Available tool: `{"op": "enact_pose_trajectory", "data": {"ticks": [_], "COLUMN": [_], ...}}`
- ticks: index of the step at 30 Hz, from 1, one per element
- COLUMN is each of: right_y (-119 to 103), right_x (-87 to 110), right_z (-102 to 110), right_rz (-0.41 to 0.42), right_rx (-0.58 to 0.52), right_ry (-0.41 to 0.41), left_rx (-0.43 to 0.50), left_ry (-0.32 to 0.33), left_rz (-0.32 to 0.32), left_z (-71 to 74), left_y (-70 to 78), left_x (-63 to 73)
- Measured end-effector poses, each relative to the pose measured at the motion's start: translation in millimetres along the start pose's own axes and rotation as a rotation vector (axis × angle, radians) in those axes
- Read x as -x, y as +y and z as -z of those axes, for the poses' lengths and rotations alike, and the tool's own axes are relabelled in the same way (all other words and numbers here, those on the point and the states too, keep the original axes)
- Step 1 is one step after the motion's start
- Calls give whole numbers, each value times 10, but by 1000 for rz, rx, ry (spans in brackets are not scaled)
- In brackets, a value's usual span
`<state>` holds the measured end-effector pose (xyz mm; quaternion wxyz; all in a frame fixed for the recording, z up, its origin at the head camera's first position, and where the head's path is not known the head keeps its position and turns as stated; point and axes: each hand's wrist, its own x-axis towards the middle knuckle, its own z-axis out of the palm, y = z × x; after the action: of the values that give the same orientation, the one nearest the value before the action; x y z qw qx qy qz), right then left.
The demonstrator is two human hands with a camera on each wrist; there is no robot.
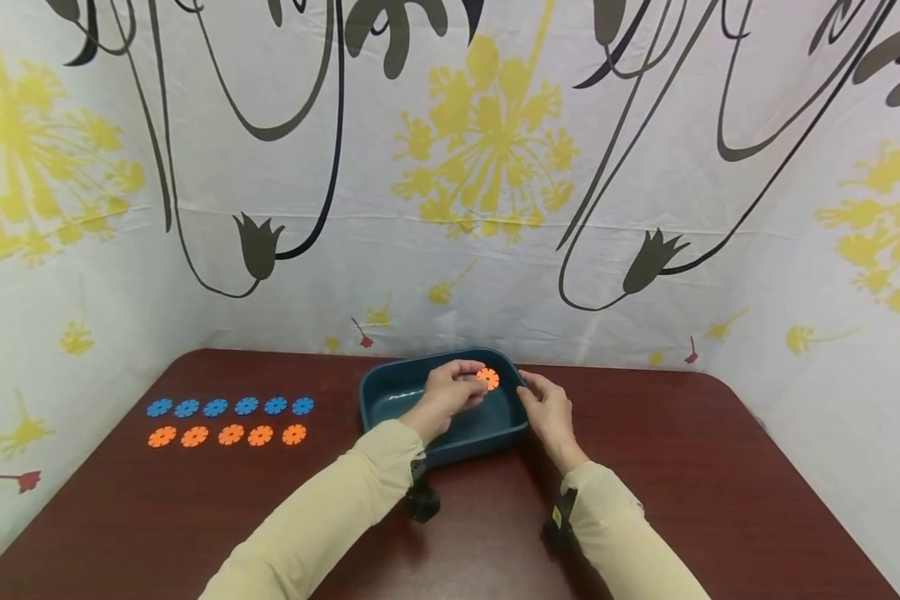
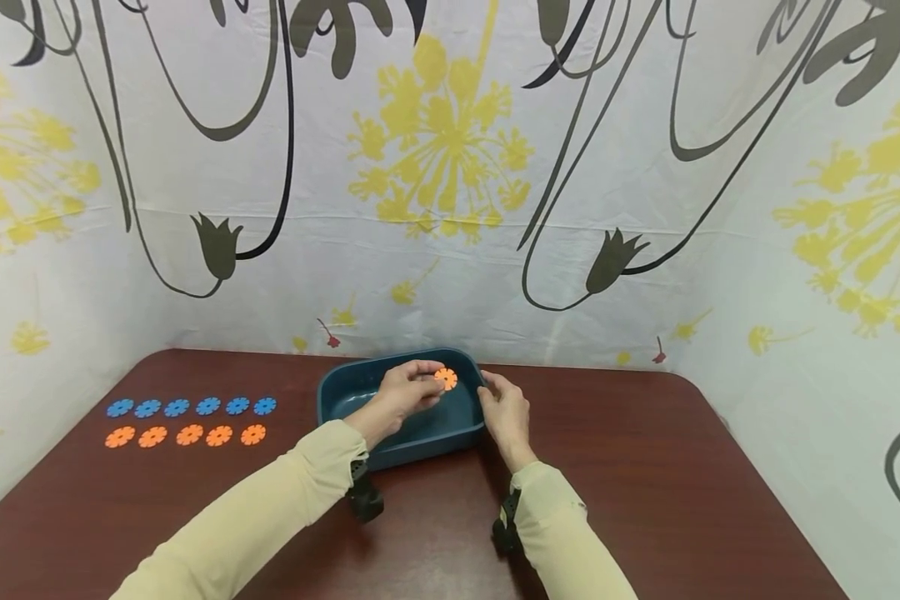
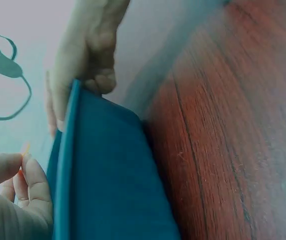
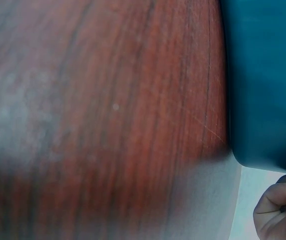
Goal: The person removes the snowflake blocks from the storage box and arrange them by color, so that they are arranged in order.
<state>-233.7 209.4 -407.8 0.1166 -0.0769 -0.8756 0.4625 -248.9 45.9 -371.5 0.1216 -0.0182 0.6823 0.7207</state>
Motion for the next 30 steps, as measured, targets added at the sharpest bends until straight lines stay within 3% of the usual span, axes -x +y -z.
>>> {"op": "enact_pose_trajectory", "data": {"ticks": [13, 22, 30], "right_y": [10, 7, 9], "right_x": [-7, -19, -13], "right_z": [0, -7, -7], "right_rz": [28, 30, 43], "right_rx": [19, 31, 33], "right_ry": [10, 10, 16], "left_rx": [131, 201, 192], "left_ry": [-21, 19, 54], "left_rz": [-6, -14, -17], "left_z": [421, 797, 1125], "left_y": [146, 120, 77], "left_x": [279, 402, 534]}}
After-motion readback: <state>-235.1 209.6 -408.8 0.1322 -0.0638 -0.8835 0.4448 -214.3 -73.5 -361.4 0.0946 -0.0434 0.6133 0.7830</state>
